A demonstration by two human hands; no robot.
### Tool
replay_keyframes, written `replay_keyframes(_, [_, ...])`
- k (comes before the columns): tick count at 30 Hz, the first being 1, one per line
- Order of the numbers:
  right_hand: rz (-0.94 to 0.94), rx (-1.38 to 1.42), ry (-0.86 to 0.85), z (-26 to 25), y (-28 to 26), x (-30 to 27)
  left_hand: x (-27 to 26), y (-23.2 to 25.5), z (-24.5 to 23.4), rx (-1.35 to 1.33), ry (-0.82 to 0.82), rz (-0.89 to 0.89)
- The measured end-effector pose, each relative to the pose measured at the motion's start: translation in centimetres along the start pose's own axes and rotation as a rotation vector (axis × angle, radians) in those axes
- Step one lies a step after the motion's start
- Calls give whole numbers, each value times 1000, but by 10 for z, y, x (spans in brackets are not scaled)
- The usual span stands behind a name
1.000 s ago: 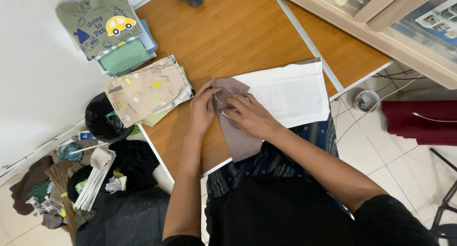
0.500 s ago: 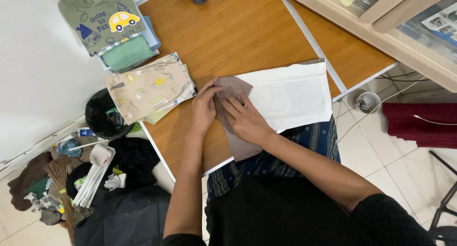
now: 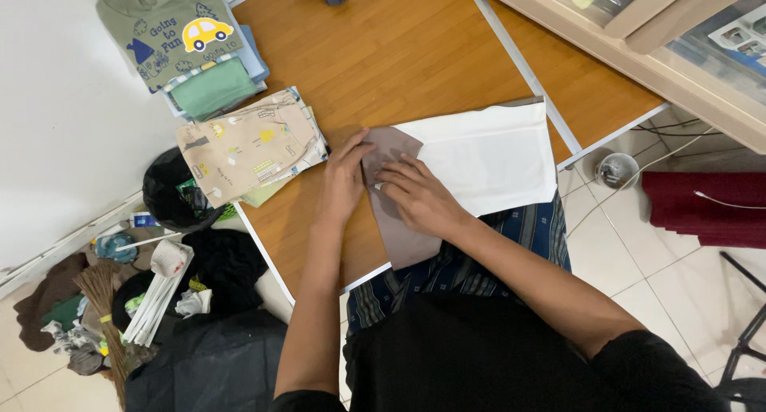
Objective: The person picks up a garment and folds it on a table, placing it on top of a stack of folded children's clothing.
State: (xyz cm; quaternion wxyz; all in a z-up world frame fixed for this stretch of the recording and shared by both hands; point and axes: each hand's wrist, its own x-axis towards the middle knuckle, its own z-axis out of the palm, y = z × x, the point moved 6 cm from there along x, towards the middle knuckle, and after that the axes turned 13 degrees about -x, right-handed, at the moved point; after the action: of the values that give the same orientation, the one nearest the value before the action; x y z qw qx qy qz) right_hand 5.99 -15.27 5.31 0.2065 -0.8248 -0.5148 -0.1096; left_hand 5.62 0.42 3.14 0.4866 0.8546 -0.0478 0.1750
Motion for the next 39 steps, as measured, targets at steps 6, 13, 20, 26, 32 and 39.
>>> replay_keyframes(6, [238, -17, 77, -18, 24, -10, 0, 15, -2, 144, 72, 15])
replay_keyframes(13, [278, -80, 72, -34, 36, -16, -13, 37, 17, 146, -28, -8])
replay_keyframes(20, [342, -44, 94, -20, 27, -5, -28, 26, 48, 309, -198, -69])
replay_keyframes(26, [398, -39, 162, -11, 31, -8, -27, 25, 48, 327, -208, -78])
replay_keyframes(32, [376, -42, 168, -20, 27, -10, -25, 23, 48, 369, -202, -78])
replay_keyframes(39, [316, -192, 58, -14, 42, -2, -5, 9, 60, 296, -102, -84])
